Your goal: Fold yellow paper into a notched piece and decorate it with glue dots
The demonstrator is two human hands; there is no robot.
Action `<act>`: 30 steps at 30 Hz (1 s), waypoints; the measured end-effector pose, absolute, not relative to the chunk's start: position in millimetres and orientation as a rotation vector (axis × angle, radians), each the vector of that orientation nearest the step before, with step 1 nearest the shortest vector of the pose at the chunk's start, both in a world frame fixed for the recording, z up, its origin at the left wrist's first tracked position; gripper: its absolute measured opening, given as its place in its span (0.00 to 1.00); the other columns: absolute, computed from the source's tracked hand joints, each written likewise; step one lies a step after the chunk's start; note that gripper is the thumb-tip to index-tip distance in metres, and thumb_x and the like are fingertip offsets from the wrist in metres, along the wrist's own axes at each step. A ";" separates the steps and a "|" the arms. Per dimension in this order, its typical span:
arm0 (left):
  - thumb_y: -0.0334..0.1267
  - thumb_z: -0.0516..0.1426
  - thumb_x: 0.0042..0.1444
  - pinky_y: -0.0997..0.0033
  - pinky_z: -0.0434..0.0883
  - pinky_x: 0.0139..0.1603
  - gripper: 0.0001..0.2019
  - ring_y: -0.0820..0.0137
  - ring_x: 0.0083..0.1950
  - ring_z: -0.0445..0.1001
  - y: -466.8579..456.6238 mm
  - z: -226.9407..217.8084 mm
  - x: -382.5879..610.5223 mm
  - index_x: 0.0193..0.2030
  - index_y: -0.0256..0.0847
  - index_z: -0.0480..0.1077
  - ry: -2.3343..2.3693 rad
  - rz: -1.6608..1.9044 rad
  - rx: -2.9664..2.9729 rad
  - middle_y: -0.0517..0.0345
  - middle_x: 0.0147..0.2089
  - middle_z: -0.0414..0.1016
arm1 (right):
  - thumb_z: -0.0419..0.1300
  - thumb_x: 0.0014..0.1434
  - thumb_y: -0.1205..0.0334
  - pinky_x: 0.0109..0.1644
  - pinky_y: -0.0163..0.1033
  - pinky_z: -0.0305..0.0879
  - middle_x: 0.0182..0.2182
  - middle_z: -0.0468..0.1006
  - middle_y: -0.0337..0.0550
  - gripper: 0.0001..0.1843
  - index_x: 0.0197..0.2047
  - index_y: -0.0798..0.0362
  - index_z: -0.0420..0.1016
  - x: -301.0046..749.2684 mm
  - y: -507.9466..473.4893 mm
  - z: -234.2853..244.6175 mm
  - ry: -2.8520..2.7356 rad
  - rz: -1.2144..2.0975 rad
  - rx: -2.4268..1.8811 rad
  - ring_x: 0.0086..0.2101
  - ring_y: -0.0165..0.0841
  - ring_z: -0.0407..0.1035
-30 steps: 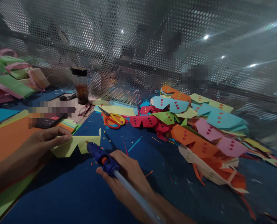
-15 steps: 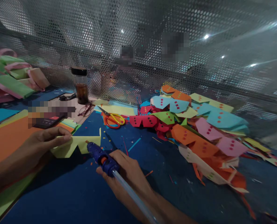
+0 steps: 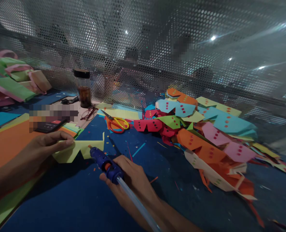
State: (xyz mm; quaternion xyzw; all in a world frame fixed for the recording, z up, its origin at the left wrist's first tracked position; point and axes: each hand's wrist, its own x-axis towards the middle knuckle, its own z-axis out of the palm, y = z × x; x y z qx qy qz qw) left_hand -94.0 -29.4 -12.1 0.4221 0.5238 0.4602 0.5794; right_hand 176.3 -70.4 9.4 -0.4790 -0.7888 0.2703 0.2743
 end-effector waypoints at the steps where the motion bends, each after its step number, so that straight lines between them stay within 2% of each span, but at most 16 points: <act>1: 0.45 0.70 0.45 0.80 0.67 0.25 0.13 0.74 0.26 0.71 -29.7 -12.6 -94.6 0.34 0.43 0.75 1.223 1.071 0.989 0.62 0.27 0.74 | 0.58 0.65 0.52 0.29 0.32 0.59 0.29 0.71 0.37 0.12 0.36 0.51 0.69 176.1 -70.1 9.3 -2.114 0.744 -1.272 0.27 0.27 0.63; 9: 0.45 0.68 0.49 0.79 0.67 0.25 0.10 0.73 0.27 0.72 -28.9 -16.6 -97.3 0.35 0.44 0.76 1.204 1.047 1.013 0.62 0.28 0.74 | 0.59 0.64 0.54 0.29 0.31 0.59 0.29 0.70 0.36 0.11 0.34 0.51 0.67 175.7 -70.1 8.3 -2.090 0.769 -1.266 0.27 0.27 0.63; 17: 0.45 0.69 0.48 0.78 0.70 0.26 0.12 0.72 0.26 0.73 -26.6 -13.1 -94.3 0.33 0.43 0.75 1.163 1.097 0.961 0.62 0.27 0.75 | 0.60 0.63 0.54 0.26 0.29 0.59 0.28 0.69 0.35 0.11 0.32 0.50 0.66 177.1 -71.1 8.4 -2.021 0.857 -1.260 0.24 0.25 0.63; 24: 0.47 0.70 0.46 0.80 0.68 0.24 0.13 0.74 0.25 0.72 -27.6 -11.5 -93.8 0.32 0.43 0.75 1.181 1.116 0.932 0.63 0.26 0.74 | 0.60 0.64 0.55 0.30 0.31 0.59 0.30 0.73 0.36 0.12 0.31 0.51 0.66 176.2 -73.9 8.9 -2.053 0.767 -1.288 0.29 0.27 0.65; 30: 0.45 0.69 0.47 0.78 0.69 0.24 0.11 0.73 0.26 0.72 -27.1 -13.3 -95.3 0.33 0.44 0.76 1.195 1.085 0.928 0.62 0.27 0.74 | 0.60 0.64 0.57 0.28 0.30 0.58 0.29 0.73 0.35 0.10 0.32 0.51 0.68 175.3 -74.8 7.5 -2.071 0.701 -1.320 0.28 0.27 0.66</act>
